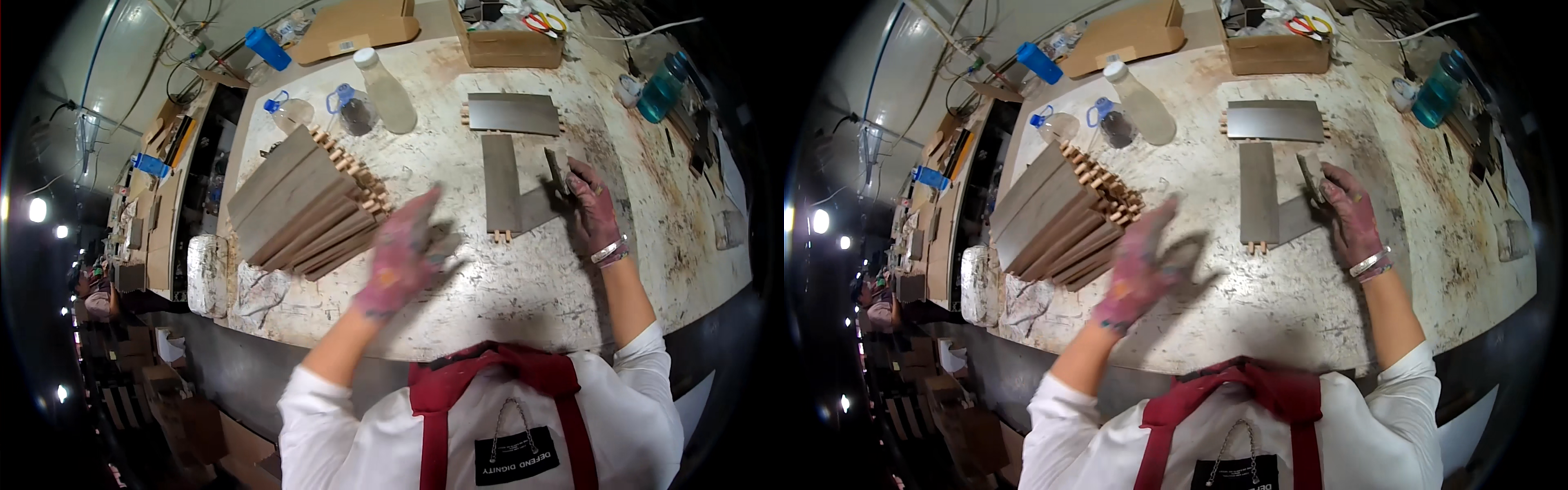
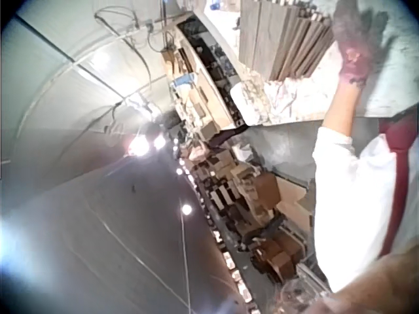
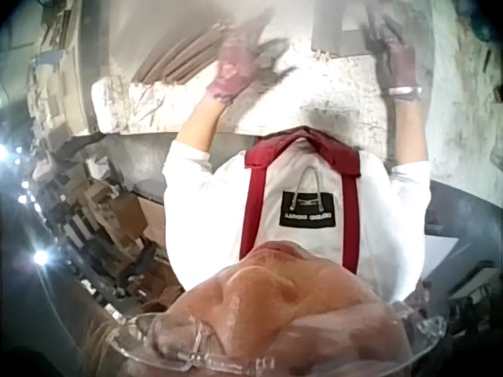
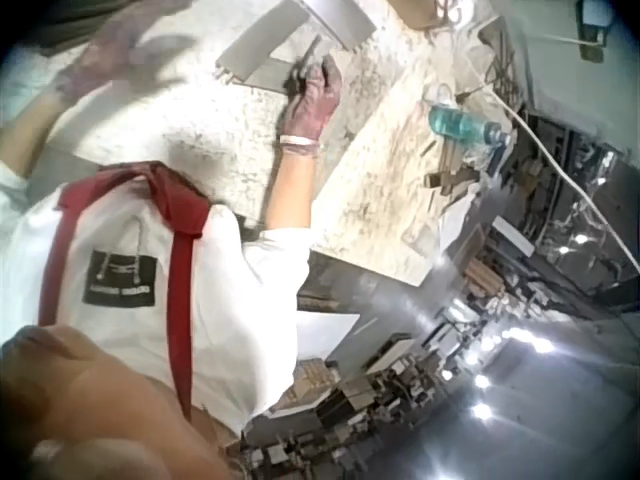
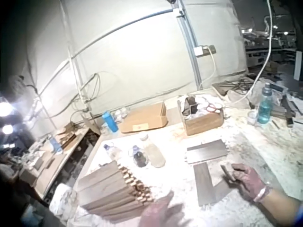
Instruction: The person sands individual wooden pieces by hand using a sanding block, then stacks them onto a pile.
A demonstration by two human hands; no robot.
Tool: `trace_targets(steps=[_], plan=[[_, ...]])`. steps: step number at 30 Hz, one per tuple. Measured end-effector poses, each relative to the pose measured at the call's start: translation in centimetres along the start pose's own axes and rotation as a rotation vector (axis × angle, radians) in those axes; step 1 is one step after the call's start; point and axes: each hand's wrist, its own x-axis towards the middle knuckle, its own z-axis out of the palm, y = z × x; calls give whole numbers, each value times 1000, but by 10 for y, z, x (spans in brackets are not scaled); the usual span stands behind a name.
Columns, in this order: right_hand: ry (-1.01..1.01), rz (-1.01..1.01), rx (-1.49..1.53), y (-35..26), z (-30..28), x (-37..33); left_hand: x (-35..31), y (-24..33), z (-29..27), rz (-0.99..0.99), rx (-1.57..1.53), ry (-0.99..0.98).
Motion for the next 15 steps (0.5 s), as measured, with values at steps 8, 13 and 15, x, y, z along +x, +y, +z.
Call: trace_targets(steps=[8, 13, 15], plan=[[57, 108, 113, 8, 0, -68, 44, -15, 164, -290, -122, -22], [149, 115, 129, 10, -32, -99, 49, -8, 127, -443, -146, -87], [192, 159, 183, 11, -35, -105, 53, 4, 136, -345, -36, -77]])
